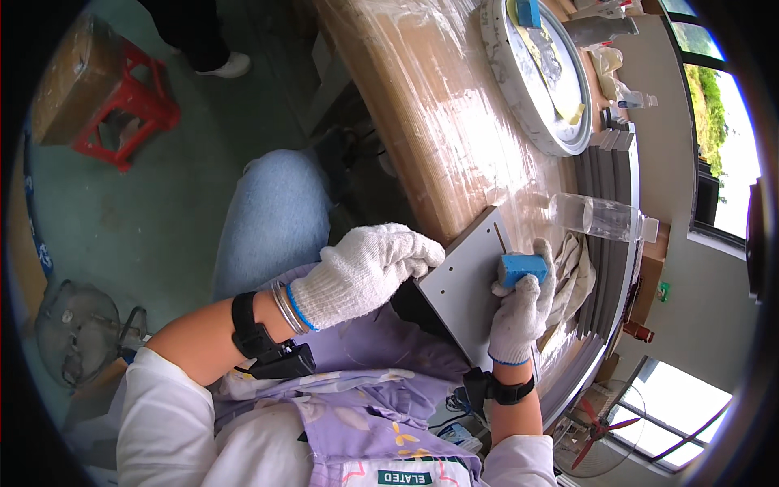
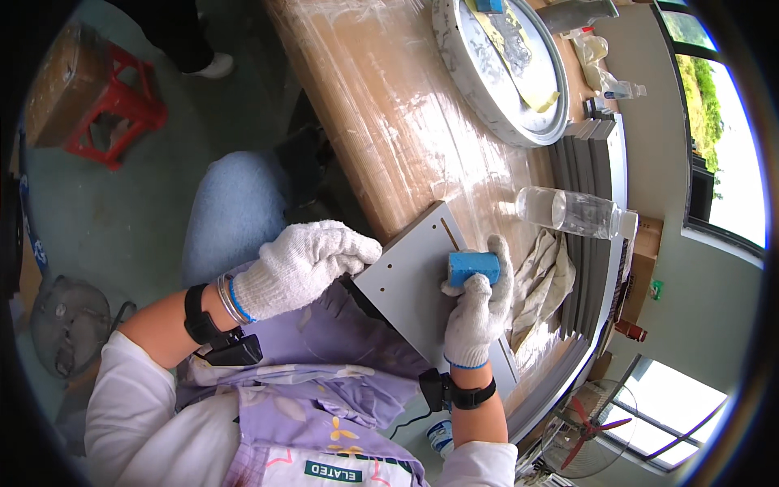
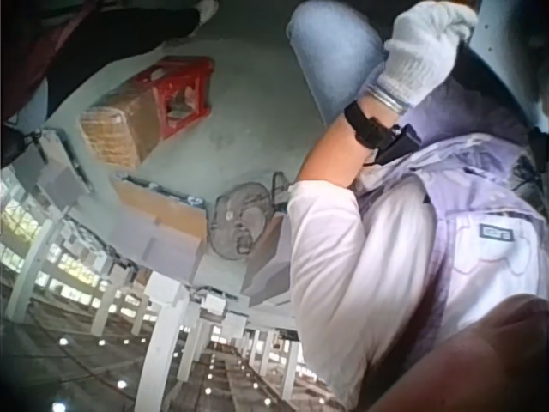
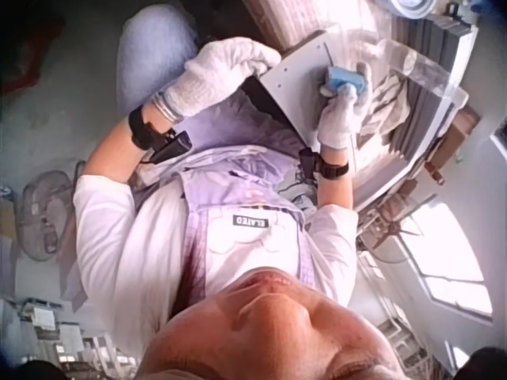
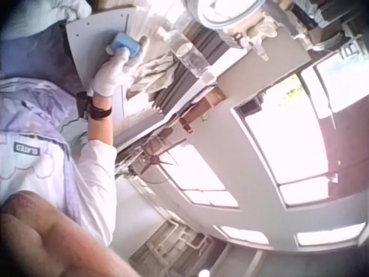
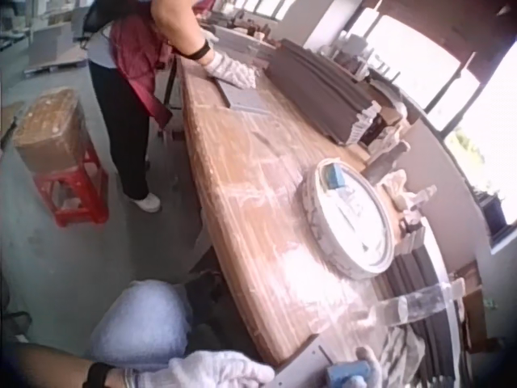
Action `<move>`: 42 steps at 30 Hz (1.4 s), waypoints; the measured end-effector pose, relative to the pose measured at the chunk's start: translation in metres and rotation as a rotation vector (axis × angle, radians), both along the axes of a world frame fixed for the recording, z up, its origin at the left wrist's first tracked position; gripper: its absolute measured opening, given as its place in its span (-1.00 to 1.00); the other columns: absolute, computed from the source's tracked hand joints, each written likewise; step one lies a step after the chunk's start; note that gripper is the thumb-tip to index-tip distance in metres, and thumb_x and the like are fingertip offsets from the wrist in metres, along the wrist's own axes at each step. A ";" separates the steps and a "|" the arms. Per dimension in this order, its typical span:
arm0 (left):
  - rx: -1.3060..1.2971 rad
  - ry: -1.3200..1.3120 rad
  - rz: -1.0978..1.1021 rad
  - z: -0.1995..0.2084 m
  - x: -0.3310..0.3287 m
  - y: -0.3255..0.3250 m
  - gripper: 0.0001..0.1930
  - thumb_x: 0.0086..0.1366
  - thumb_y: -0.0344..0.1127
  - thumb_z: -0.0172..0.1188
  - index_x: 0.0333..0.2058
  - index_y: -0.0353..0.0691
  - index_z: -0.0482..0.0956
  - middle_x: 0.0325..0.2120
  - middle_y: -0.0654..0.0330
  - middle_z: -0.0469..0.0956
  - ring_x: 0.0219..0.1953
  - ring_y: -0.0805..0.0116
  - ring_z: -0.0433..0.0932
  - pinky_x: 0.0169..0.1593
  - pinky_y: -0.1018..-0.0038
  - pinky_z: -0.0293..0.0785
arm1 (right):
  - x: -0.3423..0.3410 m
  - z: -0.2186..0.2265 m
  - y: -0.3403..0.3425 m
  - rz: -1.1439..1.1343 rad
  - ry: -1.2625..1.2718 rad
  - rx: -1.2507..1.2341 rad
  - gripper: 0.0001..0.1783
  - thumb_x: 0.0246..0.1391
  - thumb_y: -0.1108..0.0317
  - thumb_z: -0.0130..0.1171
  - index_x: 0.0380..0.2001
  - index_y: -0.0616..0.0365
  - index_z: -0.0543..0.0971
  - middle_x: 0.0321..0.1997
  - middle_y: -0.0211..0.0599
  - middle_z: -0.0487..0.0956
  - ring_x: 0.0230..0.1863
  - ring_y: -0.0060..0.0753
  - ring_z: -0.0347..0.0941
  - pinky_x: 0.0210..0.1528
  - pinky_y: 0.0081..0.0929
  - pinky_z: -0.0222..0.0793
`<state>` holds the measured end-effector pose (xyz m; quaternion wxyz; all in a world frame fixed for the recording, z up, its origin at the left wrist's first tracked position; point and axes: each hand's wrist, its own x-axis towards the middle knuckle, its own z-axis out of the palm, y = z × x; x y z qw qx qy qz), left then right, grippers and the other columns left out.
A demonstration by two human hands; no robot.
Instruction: The person wipes a grey rectangular panel with a cloth, then uses a metal scraper to remove residue from the surface. They proceed to sand the edges and corners of the panel with a blue sanding block. Finally, the person stacks the finished panel with others on the table.
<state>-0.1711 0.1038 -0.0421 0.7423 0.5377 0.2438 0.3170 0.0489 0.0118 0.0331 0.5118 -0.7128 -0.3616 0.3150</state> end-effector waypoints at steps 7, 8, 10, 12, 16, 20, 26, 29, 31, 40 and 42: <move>0.043 -0.072 0.043 -0.009 -0.007 -0.006 -0.70 0.29 -0.69 0.02 -0.13 -0.27 0.65 -0.25 0.15 0.63 -0.23 0.42 0.62 -0.06 0.51 0.56 | 0.000 0.000 0.002 -0.018 -0.005 -0.003 -0.33 0.25 0.26 0.03 0.33 0.35 0.19 -0.08 -0.16 0.52 -0.21 -0.48 0.48 -0.28 -0.59 0.50; -0.012 -0.102 0.037 -0.005 -0.006 -0.005 -0.71 0.30 -0.68 0.03 -0.12 -0.27 0.66 -0.24 0.15 0.63 -0.22 0.41 0.62 -0.06 0.50 0.57 | 0.002 0.000 0.001 -0.009 -0.019 -0.010 -0.34 0.25 0.25 0.02 0.34 0.35 0.19 -0.08 -0.16 0.52 -0.21 -0.48 0.48 -0.28 -0.58 0.50; 0.146 -0.004 -0.026 0.001 -0.006 0.004 -0.69 0.32 -0.66 0.05 -0.05 -0.28 0.64 -0.19 0.12 0.63 -0.19 0.39 0.62 -0.05 0.49 0.57 | 0.001 -0.001 0.000 0.001 -0.026 -0.013 -0.34 0.26 0.25 0.01 0.34 0.34 0.19 -0.08 -0.17 0.51 -0.22 -0.48 0.47 -0.27 -0.57 0.49; 0.081 0.002 -0.009 0.001 -0.002 0.003 -0.67 0.31 -0.67 0.03 -0.03 -0.29 0.63 -0.18 0.11 0.62 -0.19 0.40 0.62 -0.04 0.49 0.57 | 0.000 0.000 0.001 0.004 -0.011 -0.004 -0.34 0.26 0.24 0.01 0.34 0.33 0.18 -0.08 -0.17 0.50 -0.22 -0.48 0.47 -0.26 -0.56 0.49; 0.064 0.013 -0.134 0.003 -0.028 -0.003 -0.72 0.29 -0.64 0.05 -0.11 -0.30 0.65 -0.22 0.11 0.63 -0.18 0.36 0.63 -0.01 0.48 0.57 | -0.002 0.000 0.000 -0.017 -0.009 -0.002 -0.32 0.26 0.20 0.04 0.33 0.32 0.19 -0.14 -0.21 0.50 -0.27 -0.50 0.43 -0.25 -0.57 0.43; 0.294 0.306 -0.344 0.008 -0.050 -0.006 -0.85 0.26 -0.26 0.30 -0.39 -0.21 0.69 -0.46 0.21 0.63 -0.31 0.29 0.63 -0.19 0.42 0.54 | -0.003 0.000 0.000 -0.016 0.001 0.018 -0.33 0.25 0.23 0.03 0.33 0.33 0.19 -0.13 -0.20 0.50 -0.28 -0.49 0.44 -0.25 -0.57 0.44; -0.232 0.403 -0.324 0.032 -0.038 -0.007 -0.63 0.31 -0.21 0.30 -0.02 -0.30 0.49 -0.38 0.26 0.60 -0.26 0.48 0.57 -0.08 0.49 0.52 | 0.006 0.000 -0.002 0.005 0.172 0.063 -0.35 0.22 0.36 0.04 0.33 0.37 0.19 -0.10 -0.18 0.49 -0.23 -0.49 0.48 -0.26 -0.56 0.51; -0.489 0.071 -0.438 -0.009 -0.018 -0.040 -0.43 0.34 -0.17 0.27 0.20 -0.28 0.28 -0.05 0.17 0.49 -0.02 0.40 0.50 0.01 0.41 0.54 | 0.013 0.009 0.005 -0.009 0.224 0.024 -0.38 0.25 0.36 0.05 0.33 0.31 0.21 -0.06 -0.21 0.46 -0.25 -0.51 0.48 -0.24 -0.54 0.53; -0.729 0.036 -0.503 0.023 -0.001 -0.033 -0.41 0.35 -0.12 0.26 0.22 -0.26 0.27 -0.05 0.16 0.48 -0.01 0.40 0.50 0.05 0.32 0.55 | 0.016 0.025 0.016 -0.018 0.184 -0.068 -0.39 0.27 0.36 0.04 0.34 0.26 0.22 -0.02 -0.21 0.45 -0.25 -0.51 0.49 -0.22 -0.54 0.54; -0.989 -0.167 -0.341 0.019 0.043 -0.054 -0.69 0.44 -0.33 0.07 0.08 -0.34 0.41 -0.10 -0.01 0.58 -0.15 0.11 0.66 -0.06 0.21 0.67 | 0.018 0.029 0.068 0.262 -0.625 -0.123 -0.42 0.14 0.28 0.22 0.24 0.09 0.41 0.19 0.01 0.51 0.20 -0.01 0.46 0.22 -0.25 0.35; -0.994 -0.176 -0.340 0.018 0.041 -0.056 -0.68 0.44 -0.34 0.06 0.09 -0.37 0.40 -0.08 -0.04 0.58 -0.14 0.10 0.66 -0.04 0.19 0.66 | 0.013 0.031 0.070 0.296 -0.582 -0.143 -0.44 0.14 0.29 0.22 0.22 0.08 0.42 0.16 0.01 0.51 0.17 0.03 0.47 0.19 -0.22 0.36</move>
